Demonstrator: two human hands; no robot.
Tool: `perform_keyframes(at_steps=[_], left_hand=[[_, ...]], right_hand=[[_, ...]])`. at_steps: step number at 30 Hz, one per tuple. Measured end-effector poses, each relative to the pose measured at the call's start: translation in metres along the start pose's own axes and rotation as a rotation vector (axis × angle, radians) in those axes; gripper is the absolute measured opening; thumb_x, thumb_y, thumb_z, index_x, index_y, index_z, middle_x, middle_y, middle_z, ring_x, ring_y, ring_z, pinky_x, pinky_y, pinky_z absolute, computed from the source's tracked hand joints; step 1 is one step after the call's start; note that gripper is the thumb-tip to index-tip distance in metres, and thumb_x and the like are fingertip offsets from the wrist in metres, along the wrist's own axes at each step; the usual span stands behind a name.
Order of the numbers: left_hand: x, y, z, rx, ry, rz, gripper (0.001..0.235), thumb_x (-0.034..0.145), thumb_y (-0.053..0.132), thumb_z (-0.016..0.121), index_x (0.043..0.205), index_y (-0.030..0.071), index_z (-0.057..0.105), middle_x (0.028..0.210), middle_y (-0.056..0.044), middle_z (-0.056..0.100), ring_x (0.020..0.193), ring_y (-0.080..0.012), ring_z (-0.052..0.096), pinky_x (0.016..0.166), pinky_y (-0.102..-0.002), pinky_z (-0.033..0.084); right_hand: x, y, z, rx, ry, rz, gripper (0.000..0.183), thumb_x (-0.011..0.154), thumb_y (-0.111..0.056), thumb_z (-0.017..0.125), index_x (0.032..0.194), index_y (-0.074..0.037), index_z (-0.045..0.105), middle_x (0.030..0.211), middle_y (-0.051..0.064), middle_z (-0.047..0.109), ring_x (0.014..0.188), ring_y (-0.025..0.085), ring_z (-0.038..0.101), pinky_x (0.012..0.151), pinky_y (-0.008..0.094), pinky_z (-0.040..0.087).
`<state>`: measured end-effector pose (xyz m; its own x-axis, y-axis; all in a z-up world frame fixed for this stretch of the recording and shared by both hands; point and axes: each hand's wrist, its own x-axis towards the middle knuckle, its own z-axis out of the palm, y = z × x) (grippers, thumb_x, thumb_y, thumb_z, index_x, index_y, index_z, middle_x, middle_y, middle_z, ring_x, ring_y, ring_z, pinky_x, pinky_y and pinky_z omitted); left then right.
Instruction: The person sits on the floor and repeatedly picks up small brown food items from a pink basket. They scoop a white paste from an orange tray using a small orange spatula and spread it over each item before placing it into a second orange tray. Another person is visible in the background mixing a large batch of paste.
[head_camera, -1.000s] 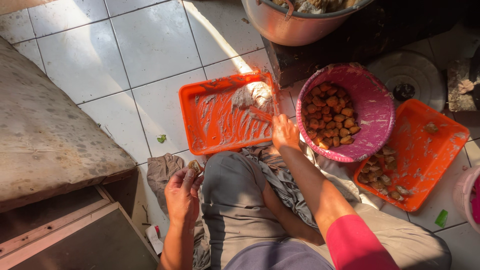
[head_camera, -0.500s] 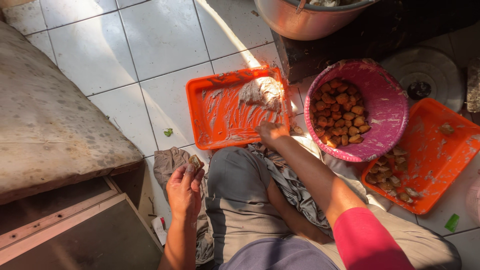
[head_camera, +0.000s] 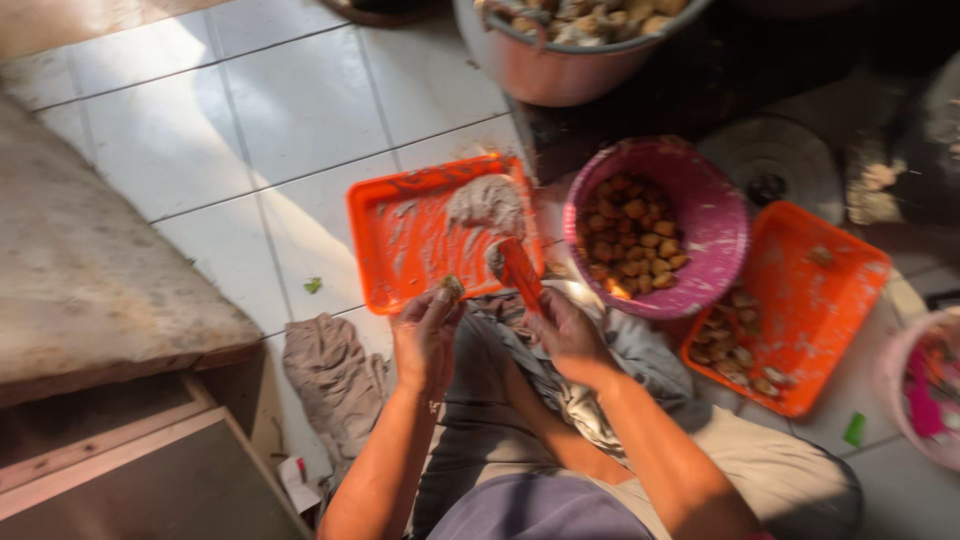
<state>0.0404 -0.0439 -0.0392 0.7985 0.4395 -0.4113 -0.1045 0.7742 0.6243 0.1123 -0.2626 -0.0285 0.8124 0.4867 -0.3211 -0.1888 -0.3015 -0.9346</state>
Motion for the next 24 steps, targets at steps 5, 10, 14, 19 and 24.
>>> perform_keyframes(at_steps=[5,10,14,19,24], left_hand=[[-0.020,-0.064,0.056,-0.096,-0.071,-0.215,0.011,0.098,0.009,0.064,0.101,0.000,0.068,0.102,-0.011,0.075,0.095,-0.0204,0.072,0.089,-0.039,0.060],[-0.052,-0.093,0.090,-0.012,-0.102,-0.342,0.007,0.099,0.007,0.063,0.101,0.002,0.066,0.101,-0.010,0.075,0.094,-0.0206,0.074,0.086,-0.038,0.061],[-0.073,-0.103,0.113,0.061,-0.113,-0.394,0.009,0.099,0.008,0.061,0.101,0.001,0.066,0.099,-0.011,0.075,0.091,-0.0222,0.075,0.085,-0.040,0.061],[-0.090,-0.104,0.131,0.044,-0.136,-0.503,0.012,0.101,0.010,0.058,0.104,0.000,0.064,0.100,-0.010,0.074,0.090,-0.0209,0.074,0.083,-0.037,0.061],[-0.089,-0.101,0.138,0.067,-0.102,-0.559,0.012,0.099,0.011,0.058,0.103,0.002,0.064,0.095,-0.007,0.072,0.082,-0.0176,0.073,0.081,-0.036,0.062]], right_hand=[[-0.070,-0.028,-0.012,-0.014,0.295,-0.046,0.016,0.100,-0.014,0.058,0.112,-0.004,0.063,0.083,-0.001,0.069,0.063,0.008,0.055,0.058,0.028,0.047],[-0.104,-0.016,-0.038,-0.213,0.541,-0.210,0.016,0.101,-0.014,0.060,0.112,-0.002,0.060,0.083,0.008,0.073,0.066,0.019,0.069,0.060,0.034,0.053],[-0.126,-0.004,-0.058,-0.403,0.599,-0.303,0.015,0.100,-0.009,0.061,0.114,-0.002,0.061,0.086,0.016,0.072,0.075,0.034,0.072,0.064,0.042,0.053],[-0.144,0.009,-0.070,-0.603,0.707,-0.473,0.030,0.094,0.001,0.062,0.124,0.002,0.060,0.100,0.021,0.069,0.087,0.040,0.070,0.072,0.044,0.056],[-0.159,0.017,-0.076,-0.698,0.725,-0.534,0.038,0.092,0.004,0.065,0.129,0.000,0.063,0.103,0.017,0.068,0.090,0.036,0.071,0.076,0.042,0.058]])
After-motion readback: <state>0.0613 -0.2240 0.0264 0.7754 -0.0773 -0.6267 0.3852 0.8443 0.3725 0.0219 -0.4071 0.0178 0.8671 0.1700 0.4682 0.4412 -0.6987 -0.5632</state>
